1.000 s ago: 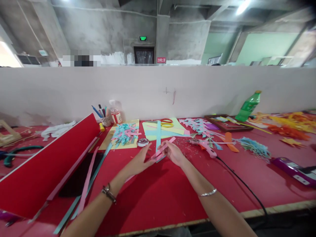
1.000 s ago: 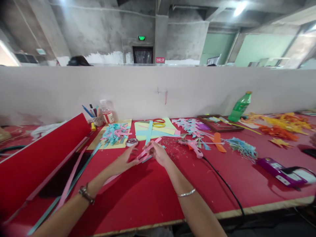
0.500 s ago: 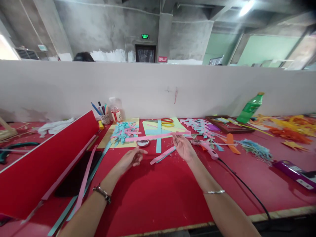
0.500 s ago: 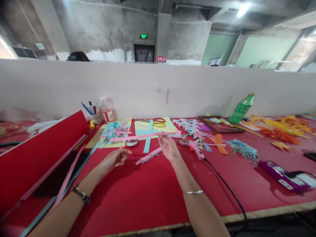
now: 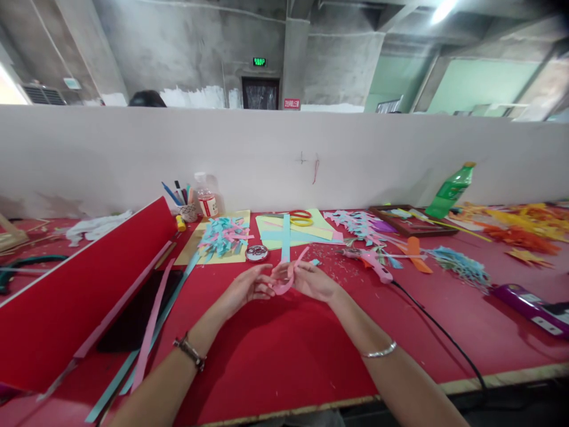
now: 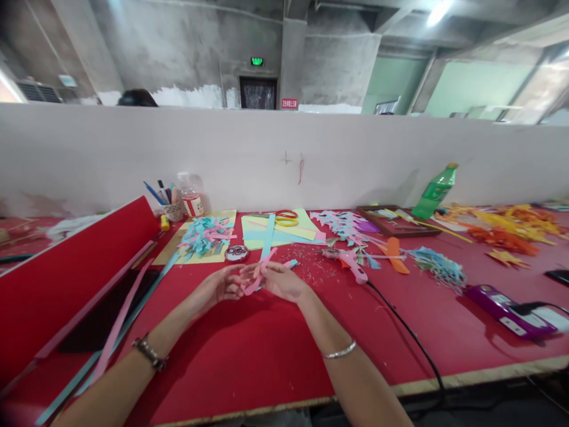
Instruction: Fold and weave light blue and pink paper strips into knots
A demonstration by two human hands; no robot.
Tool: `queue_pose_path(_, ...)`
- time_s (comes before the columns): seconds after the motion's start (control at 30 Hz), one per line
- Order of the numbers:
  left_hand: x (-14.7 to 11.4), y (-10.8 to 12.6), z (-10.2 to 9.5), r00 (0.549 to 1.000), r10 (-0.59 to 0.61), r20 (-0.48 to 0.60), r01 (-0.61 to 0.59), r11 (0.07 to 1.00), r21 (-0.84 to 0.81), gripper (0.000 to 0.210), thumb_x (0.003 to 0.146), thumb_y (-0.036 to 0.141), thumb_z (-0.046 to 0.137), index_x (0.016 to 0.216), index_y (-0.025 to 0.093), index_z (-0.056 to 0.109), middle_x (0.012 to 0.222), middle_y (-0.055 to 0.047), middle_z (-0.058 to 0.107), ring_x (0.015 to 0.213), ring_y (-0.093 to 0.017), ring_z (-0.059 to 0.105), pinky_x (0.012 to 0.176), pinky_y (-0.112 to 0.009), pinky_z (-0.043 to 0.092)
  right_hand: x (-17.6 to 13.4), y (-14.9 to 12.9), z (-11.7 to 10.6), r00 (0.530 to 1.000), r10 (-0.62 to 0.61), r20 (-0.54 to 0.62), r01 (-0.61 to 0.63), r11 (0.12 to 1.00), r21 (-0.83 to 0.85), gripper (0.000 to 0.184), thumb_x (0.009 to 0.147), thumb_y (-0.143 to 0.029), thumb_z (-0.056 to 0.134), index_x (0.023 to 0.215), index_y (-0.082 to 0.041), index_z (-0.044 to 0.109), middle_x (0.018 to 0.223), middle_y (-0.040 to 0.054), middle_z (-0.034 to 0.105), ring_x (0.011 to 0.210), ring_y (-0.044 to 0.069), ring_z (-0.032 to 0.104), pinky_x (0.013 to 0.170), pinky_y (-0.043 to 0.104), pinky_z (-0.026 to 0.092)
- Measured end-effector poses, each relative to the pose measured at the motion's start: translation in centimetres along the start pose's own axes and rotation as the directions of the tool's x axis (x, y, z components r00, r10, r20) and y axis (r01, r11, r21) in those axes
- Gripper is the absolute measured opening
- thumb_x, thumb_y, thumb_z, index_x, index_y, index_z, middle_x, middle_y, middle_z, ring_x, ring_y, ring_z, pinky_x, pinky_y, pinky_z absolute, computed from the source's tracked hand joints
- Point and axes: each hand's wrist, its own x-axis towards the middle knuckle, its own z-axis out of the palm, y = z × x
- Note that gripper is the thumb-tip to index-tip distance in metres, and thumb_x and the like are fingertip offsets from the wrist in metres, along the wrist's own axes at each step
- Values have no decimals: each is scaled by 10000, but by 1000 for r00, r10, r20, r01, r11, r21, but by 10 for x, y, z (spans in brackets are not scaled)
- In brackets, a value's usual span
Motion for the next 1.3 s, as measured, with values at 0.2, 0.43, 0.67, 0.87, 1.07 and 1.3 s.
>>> queue_pose_path(0.2, -5, 1, 2, 998, 20, 56, -27, 992, 127, 370, 736, 361, 474, 1063, 192, 444, 937, -69, 543, 820, -160, 549, 715, -318, 437, -1, 1, 10, 988, 122, 98, -115, 991, -73, 219, 721, -335, 516, 687, -126, 575, 741, 62, 600, 723, 141, 561, 750, 319, 399)
queue_pose_path(0.43, -9, -2, 11, 941, 258, 221, -333, 824, 459, 492, 666, 345, 559, 1107, 199, 396, 1172, -79, 426, 1075, -196, 386, 898, -340, 305, 1, 2, 1, 998, 43, -48, -43, 999, -11, 195, 727, -331, 514, 692, -143, 554, 724, 40, 591, 676, 115, 547, 679, 264, 402)
queue_pose_path(0.67, -8, -6, 22, 865, 398, 306, -422, 244, 873, 184, 713, 312, 503, 832, 174, 525, 992, -53, 481, 903, -174, 425, 800, -314, 344, 1, -1, -1, 989, 27, -148, -30, 999, -22, 187, 748, -335, 481, 715, -159, 533, 663, -14, 575, 322, -7, 246, 349, 157, 204)
queue_pose_path(0.87, -5, 2, 14, 854, 280, 438, -432, -85, 898, 256, 796, 347, 378, 786, 200, 588, 817, -45, 574, 787, -172, 446, 690, -299, 327, -3, -8, -7, 987, -13, -162, 17, 1000, 25, 239, 720, -384, 501, 621, -168, 482, 422, -59, 422, 335, 35, 276, 382, 179, 233)
queue_pose_path(1.07, -5, 8, -1, 879, 384, 283, -241, -154, 958, 234, 797, 206, 375, 955, 231, 546, 925, -31, 564, 887, -182, 431, 722, -313, 292, -3, -18, -15, 952, -167, -257, 173, 985, 1, 339, 689, -431, 520, 494, -197, 370, 333, -89, 226, 349, 59, 187, 461, 225, 298)
queue_pose_path(1.3, -5, 6, -10, 861, 485, 157, -158, -39, 987, 400, 695, 16, 343, 954, 251, 539, 908, -12, 577, 907, -164, 459, 800, -340, 267, -1, -16, -13, 959, -145, -242, 130, 988, -77, 280, 724, -398, 493, 548, -188, 435, 361, -71, 263, 371, 68, 224, 401, 200, 209)
